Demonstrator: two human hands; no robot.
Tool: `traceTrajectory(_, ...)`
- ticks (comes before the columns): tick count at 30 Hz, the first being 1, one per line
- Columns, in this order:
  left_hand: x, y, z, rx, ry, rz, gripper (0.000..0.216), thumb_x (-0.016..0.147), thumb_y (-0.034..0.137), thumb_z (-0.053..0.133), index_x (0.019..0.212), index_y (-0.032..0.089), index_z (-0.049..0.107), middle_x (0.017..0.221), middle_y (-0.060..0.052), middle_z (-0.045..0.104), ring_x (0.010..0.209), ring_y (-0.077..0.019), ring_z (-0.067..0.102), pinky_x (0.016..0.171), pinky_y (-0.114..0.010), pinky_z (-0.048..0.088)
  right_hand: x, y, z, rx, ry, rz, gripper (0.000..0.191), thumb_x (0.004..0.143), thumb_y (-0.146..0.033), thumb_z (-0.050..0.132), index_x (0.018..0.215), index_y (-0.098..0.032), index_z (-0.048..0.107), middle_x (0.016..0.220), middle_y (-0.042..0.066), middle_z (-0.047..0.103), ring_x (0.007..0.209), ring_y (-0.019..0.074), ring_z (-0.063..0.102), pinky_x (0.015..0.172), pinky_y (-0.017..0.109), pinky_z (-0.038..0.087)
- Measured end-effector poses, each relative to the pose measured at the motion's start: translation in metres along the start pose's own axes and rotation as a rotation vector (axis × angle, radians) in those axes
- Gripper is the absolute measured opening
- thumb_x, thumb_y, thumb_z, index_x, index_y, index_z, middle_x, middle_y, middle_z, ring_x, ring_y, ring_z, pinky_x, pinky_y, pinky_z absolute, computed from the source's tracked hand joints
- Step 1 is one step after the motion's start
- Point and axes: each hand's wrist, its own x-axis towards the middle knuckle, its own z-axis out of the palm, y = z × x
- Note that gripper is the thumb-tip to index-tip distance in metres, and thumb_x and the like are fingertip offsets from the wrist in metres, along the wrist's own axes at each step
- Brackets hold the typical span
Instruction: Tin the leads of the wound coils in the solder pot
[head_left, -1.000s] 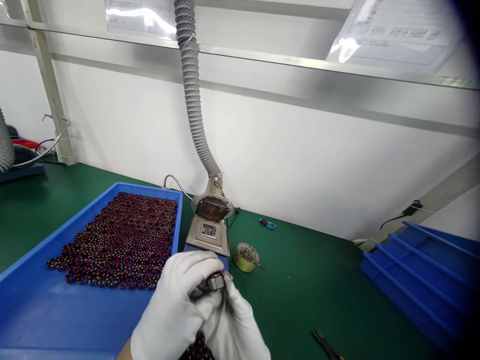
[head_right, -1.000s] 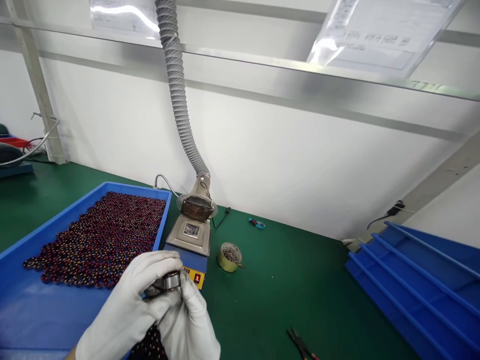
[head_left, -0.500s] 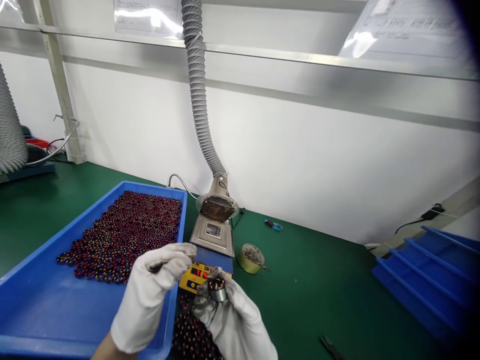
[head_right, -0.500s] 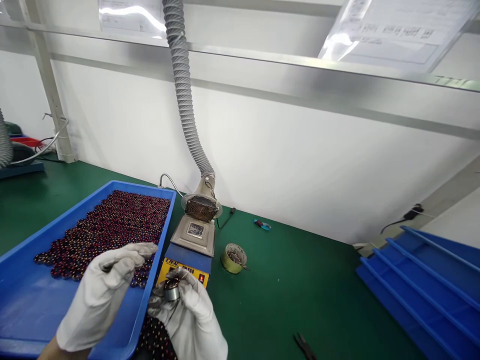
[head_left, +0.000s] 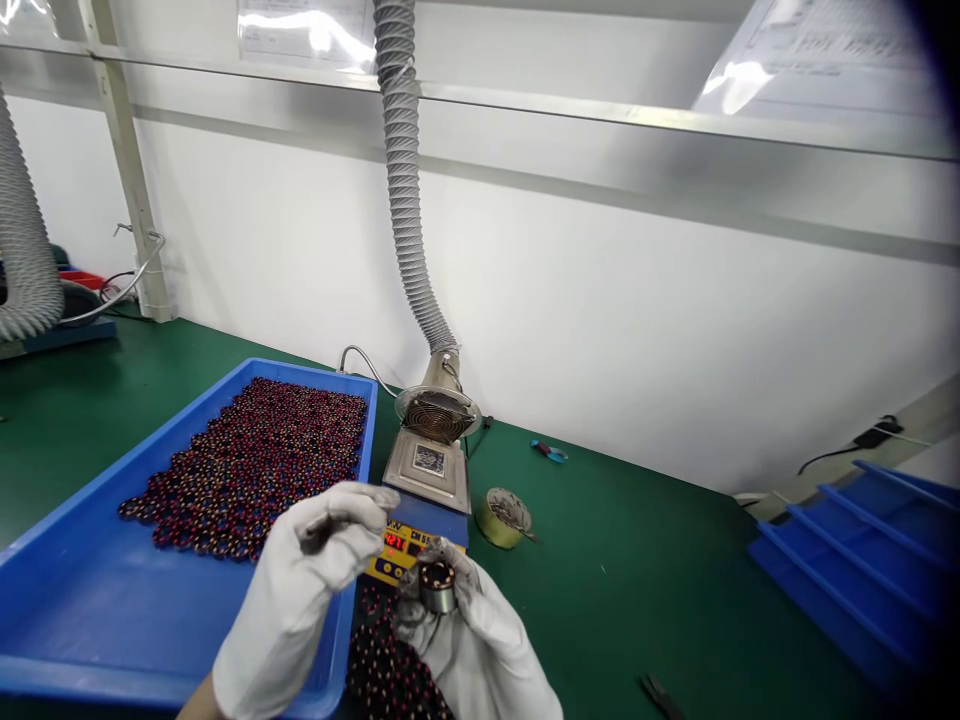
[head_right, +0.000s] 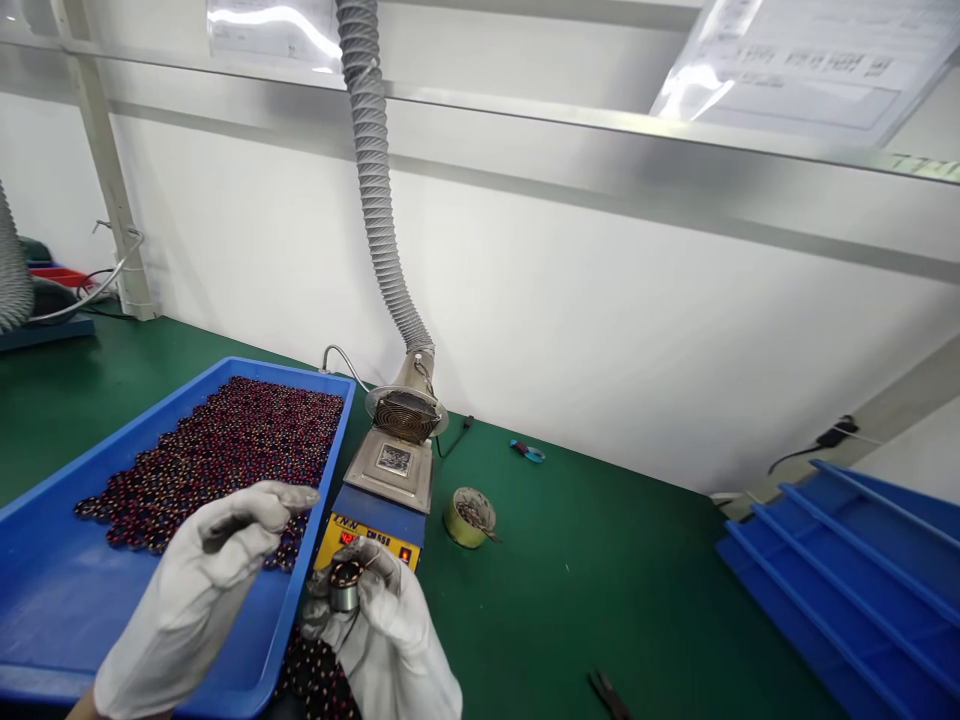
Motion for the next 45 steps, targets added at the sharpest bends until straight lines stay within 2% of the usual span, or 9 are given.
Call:
traceTrajectory(6,0.002,0.005,0.010,0.195,-0.320,-0.063,0.022,0.063,0.004,0.058,0.067,0.022,0.069,0.088,-0.001,0.066,0.087,-0.0169,0.060,0.075,-0.023,0.045,0.010,-0.001,-0.007,-0.171,-0.022,-0.127,0.035,0.070,-0.048,0.066,0.092,-0.021,0.068,0.082,0.008,0.071,0.075,0.0236,0.066,0.079,0.046,0.050)
traceTrajectory(10,-0.001,-0.002,0.007,0.099,-0.271,0.067,0.023,0.063,0.003,0.050,0.068,0.021,0.064,0.079,0.001,0.062,0.079,-0.0133,0.057,0.069,-0.021,0.043,0.025,0.003,-0.017,-0.221,-0.097,-0.103,0.036,0.055,-0.047,0.077,0.075,-0.019,0.069,0.068,0.007,0.069,0.065,0.0243,0.065,0.065,0.041,0.054)
traceTrajectory(15,-0.001,-0.001,-0.006,0.059,-0.113,0.026,0.014,0.072,0.011,0.054,0.073,0.023,0.062,0.095,0.002,0.061,0.089,-0.0133,0.056,0.069,-0.019,0.042,0.018,0.008,-0.019,-0.103,-0.089,-0.006,0.036,0.062,-0.049,0.072,0.086,-0.022,0.069,0.075,0.007,0.070,0.071,0.0235,0.066,0.074,0.043,0.052)
traceTrajectory(22,0.001,0.005,0.010,0.243,-0.317,-0.098,0.020,0.066,0.007,0.058,0.072,0.023,0.069,0.097,0.000,0.065,0.092,-0.0166,0.059,0.080,-0.024,0.045,0.026,0.000,-0.023,-0.161,-0.125,0.062,0.037,0.051,-0.047,0.080,0.075,-0.020,0.071,0.071,0.008,0.070,0.067,0.0239,0.066,0.071,0.040,0.053)
traceTrajectory(29,-0.006,-0.002,0.006,0.209,-0.125,0.300,0.020,0.072,0.011,0.054,0.074,0.026,0.067,0.091,0.001,0.064,0.098,-0.0167,0.056,0.085,-0.024,0.043,0.022,0.013,-0.018,-0.299,0.245,-0.283,0.029,0.054,-0.027,0.080,0.077,-0.019,0.064,0.073,0.005,0.070,0.065,0.0200,0.066,0.060,0.029,0.055)
traceTrajectory(33,-0.001,0.000,0.007,0.174,-0.023,0.099,0.017,0.073,0.020,0.061,0.087,0.026,0.068,0.108,-0.002,0.064,0.104,-0.0190,0.055,0.090,-0.026,0.042,0.011,0.022,-0.004,-0.527,0.365,-0.726,0.024,0.065,-0.010,0.070,0.084,-0.020,0.058,0.090,0.006,0.069,0.083,0.0202,0.067,0.067,0.028,0.056)
traceTrajectory(38,0.005,-0.013,0.026,-0.097,-0.277,-0.225,0.028,0.071,0.030,0.065,0.095,0.016,0.068,0.089,-0.007,0.071,0.083,-0.0205,0.062,0.081,-0.030,0.048,0.005,0.032,-0.004,-0.979,0.284,-1.198,0.039,0.068,-0.001,0.062,0.100,-0.023,0.059,0.106,0.007,0.061,0.095,0.0211,0.060,0.078,0.035,0.053)
traceTrajectory(41,0.004,-0.023,0.028,-0.199,-0.101,-0.207,0.019,0.073,0.030,0.065,0.084,0.015,0.071,0.082,-0.006,0.071,0.079,-0.0184,0.063,0.076,-0.026,0.049,0.004,0.035,-0.004,-1.025,0.252,-1.214,0.041,0.070,-0.002,0.059,0.105,-0.024,0.057,0.108,0.006,0.058,0.098,0.0223,0.058,0.079,0.037,0.052)
traceTrajectory(45,0.006,-0.016,0.017,-0.251,0.144,-0.061,0.015,0.070,0.027,0.067,0.082,0.019,0.071,0.084,-0.003,0.071,0.081,-0.0154,0.062,0.078,-0.022,0.048,0.003,0.037,0.007,-0.864,0.447,-1.140,0.033,0.068,-0.002,0.063,0.094,-0.021,0.058,0.103,0.006,0.059,0.092,0.0217,0.058,0.077,0.037,0.052)
